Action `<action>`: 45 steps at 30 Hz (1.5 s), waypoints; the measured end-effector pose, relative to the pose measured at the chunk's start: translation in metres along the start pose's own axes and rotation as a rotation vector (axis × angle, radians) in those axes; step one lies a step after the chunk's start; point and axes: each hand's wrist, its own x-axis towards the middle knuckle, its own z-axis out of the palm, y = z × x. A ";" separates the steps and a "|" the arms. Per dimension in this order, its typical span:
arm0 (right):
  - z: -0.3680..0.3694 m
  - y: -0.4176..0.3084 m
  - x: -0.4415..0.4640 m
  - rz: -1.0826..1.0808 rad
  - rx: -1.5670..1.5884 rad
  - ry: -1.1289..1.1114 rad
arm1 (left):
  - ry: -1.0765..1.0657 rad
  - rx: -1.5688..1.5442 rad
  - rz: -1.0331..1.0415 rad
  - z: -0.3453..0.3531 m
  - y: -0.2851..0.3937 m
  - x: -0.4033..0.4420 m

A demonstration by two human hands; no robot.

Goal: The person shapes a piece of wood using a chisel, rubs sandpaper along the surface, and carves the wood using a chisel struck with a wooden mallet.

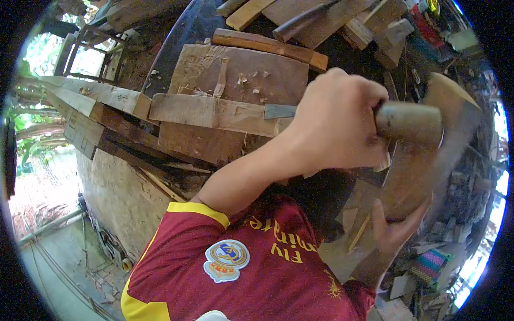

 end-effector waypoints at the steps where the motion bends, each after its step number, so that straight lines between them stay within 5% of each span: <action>1: -0.005 -0.003 0.007 0.070 -0.008 -0.064 | -0.006 0.001 0.006 -0.001 0.000 0.000; 2: -0.010 -0.005 0.013 0.133 -0.015 -0.128 | -0.018 0.009 0.010 -0.001 -0.001 0.001; 6: -0.026 0.021 0.025 0.536 0.760 0.347 | -0.064 0.061 -0.011 0.007 0.000 -0.001; 8: -0.005 0.013 0.018 0.531 0.779 0.538 | -0.080 0.101 -0.016 0.010 0.000 -0.001; 11: 0.013 0.048 -0.024 0.173 0.402 0.156 | -0.051 0.132 -0.004 0.014 -0.002 -0.002; 13: -0.004 -0.003 -0.014 0.164 0.106 -0.147 | -0.040 0.125 0.024 0.015 -0.003 -0.004; 18: -0.002 0.006 0.006 0.679 0.731 0.418 | -0.077 0.153 -0.012 0.017 -0.002 -0.001; 20: 0.004 0.003 0.001 0.639 0.739 0.377 | -0.089 0.169 -0.003 0.019 -0.004 -0.004; 23: 0.017 -0.010 -0.023 0.176 0.239 -0.159 | -0.071 0.192 0.024 0.021 -0.006 -0.004; 27: 0.002 0.020 -0.019 0.519 0.423 -0.076 | -0.047 0.167 0.007 0.020 -0.007 -0.003; 29: -0.001 0.018 -0.004 0.699 0.790 0.231 | -0.054 0.181 -0.009 0.020 -0.006 -0.005; 32: 0.034 0.020 -0.024 0.567 0.696 0.389 | -0.063 0.231 0.001 0.021 -0.005 -0.005; 34: 0.020 -0.033 -0.004 0.183 0.210 -0.058 | -0.093 0.268 0.004 0.020 -0.006 -0.004; 37: 0.015 0.006 -0.007 0.268 0.218 -0.194 | -0.072 0.220 -0.009 0.021 -0.008 -0.004; 42: 0.024 0.016 0.003 0.773 0.777 0.500 | -0.041 0.247 0.021 0.027 -0.012 -0.005; 45: 0.045 0.014 -0.024 0.418 0.478 0.193 | -0.027 0.260 0.037 0.023 -0.013 -0.002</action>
